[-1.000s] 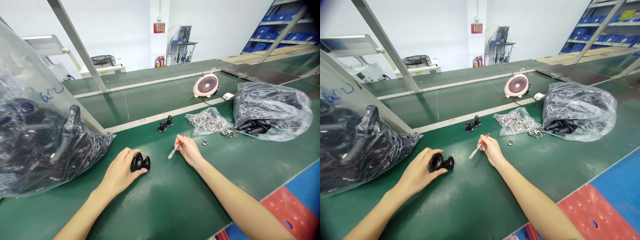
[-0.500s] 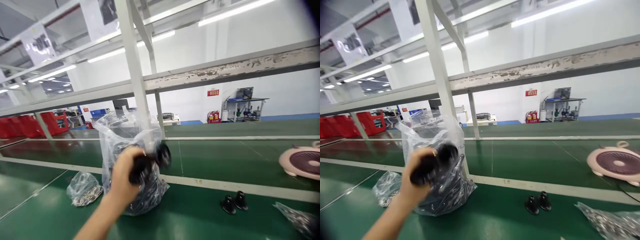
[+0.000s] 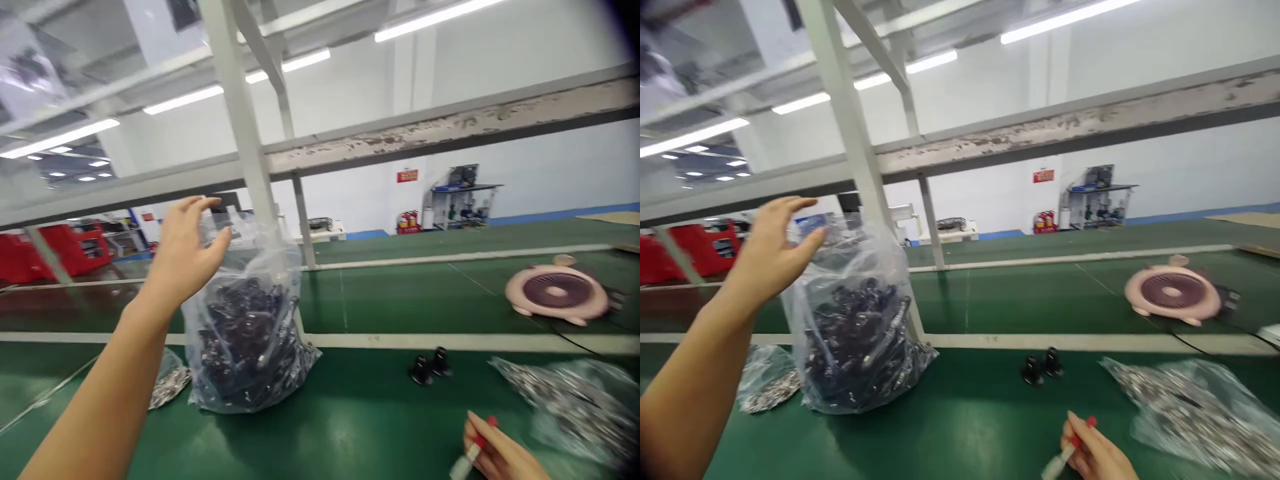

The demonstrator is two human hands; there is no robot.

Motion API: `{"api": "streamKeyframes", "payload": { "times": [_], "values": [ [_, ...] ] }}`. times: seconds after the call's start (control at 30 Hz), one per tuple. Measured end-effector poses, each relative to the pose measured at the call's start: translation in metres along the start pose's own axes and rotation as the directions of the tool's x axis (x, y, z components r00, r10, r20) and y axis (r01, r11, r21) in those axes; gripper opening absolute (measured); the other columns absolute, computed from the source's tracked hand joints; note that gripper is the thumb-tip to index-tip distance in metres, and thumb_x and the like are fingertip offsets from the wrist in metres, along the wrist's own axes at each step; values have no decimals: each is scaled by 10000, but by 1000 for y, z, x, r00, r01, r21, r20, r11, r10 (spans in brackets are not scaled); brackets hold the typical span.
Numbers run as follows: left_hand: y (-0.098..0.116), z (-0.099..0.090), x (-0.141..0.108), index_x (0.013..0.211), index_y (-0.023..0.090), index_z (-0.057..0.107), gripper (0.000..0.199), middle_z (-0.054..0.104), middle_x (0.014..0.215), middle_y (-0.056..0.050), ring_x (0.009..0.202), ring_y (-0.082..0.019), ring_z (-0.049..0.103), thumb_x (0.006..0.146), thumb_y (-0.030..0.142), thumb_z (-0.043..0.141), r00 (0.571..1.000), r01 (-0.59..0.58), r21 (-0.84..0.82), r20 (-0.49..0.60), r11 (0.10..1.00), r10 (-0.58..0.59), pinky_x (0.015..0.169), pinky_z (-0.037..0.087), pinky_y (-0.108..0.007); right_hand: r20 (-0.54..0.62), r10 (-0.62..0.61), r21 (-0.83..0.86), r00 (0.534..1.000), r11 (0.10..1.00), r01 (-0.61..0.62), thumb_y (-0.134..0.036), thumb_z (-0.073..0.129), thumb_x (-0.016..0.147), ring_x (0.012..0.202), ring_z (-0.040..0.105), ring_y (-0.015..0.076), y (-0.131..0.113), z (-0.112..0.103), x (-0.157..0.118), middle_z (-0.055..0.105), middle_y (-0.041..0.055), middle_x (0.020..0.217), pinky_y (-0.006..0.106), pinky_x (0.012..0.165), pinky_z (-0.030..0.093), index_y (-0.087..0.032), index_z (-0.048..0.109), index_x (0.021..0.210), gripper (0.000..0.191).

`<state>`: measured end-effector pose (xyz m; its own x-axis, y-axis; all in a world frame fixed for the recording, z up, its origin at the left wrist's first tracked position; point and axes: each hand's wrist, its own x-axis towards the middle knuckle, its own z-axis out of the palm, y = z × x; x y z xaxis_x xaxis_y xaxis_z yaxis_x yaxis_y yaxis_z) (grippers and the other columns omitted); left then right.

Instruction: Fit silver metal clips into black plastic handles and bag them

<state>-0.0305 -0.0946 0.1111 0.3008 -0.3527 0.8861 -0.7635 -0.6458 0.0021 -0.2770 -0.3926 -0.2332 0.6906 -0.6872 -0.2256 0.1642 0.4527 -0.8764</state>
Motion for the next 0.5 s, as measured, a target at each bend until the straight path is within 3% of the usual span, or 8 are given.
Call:
{"api": "streamKeyframes", "payload": {
  "times": [0.07,0.1,0.17,0.23,0.3,0.4,0.5],
  "values": [
    [40,10,-26,1181,130,513,368,503,1230,-114,1226,-250,418,859,293,440,982,-143,-109,-141,984,127,1092,296,-418,-12,-61,51,998,997,61,-482,782,574,488,344,92,-9,13,-14,426,-7,526,249,474,349,-168,541,527,399],
    [58,20,-41,1148,163,521,315,512,1216,-90,1208,-241,436,866,278,443,972,-218,-177,-129,960,197,1082,313,-422,-3,-81,76,997,994,81,-496,768,587,471,302,77,-13,18,-17,406,-20,505,237,463,306,-162,524,519,419],
    [89,47,-73,1055,213,547,212,538,1164,-52,1133,-217,496,858,246,477,937,-335,-336,-22,880,348,1048,357,-418,-47,-96,89,994,991,100,-506,764,580,470,308,68,-17,22,-16,430,-24,507,227,474,274,-155,531,551,423],
    [115,86,-106,993,233,565,158,552,1145,-36,1090,-200,522,861,204,483,859,-404,-454,109,794,500,1087,299,-456,-85,-100,85,991,991,107,-525,751,581,455,314,65,-19,20,-11,449,-24,490,226,482,256,-151,536,571,431],
    [137,130,-136,994,241,565,159,565,1129,-33,1080,-197,530,876,199,467,840,-346,-527,195,776,507,1099,264,-489,-99,-104,72,990,991,111,-539,734,589,444,327,66,-18,17,-8,470,-19,477,226,488,249,-150,534,584,438],
    [168,192,-167,1164,254,485,277,518,1231,-57,1127,-212,520,898,318,448,793,-29,-614,466,789,392,973,439,-405,-90,-103,42,991,993,107,-552,714,601,431,344,66,-16,16,-7,504,-8,471,225,492,245,-148,531,592,444],
    [197,233,-182,1277,224,395,435,497,1269,-99,1138,-244,526,875,362,486,760,65,-605,545,793,354,915,486,-394,-77,-94,13,993,995,96,-566,703,599,414,344,61,-16,16,-6,523,-2,465,222,485,228,-143,532,595,456]
  ]
}}
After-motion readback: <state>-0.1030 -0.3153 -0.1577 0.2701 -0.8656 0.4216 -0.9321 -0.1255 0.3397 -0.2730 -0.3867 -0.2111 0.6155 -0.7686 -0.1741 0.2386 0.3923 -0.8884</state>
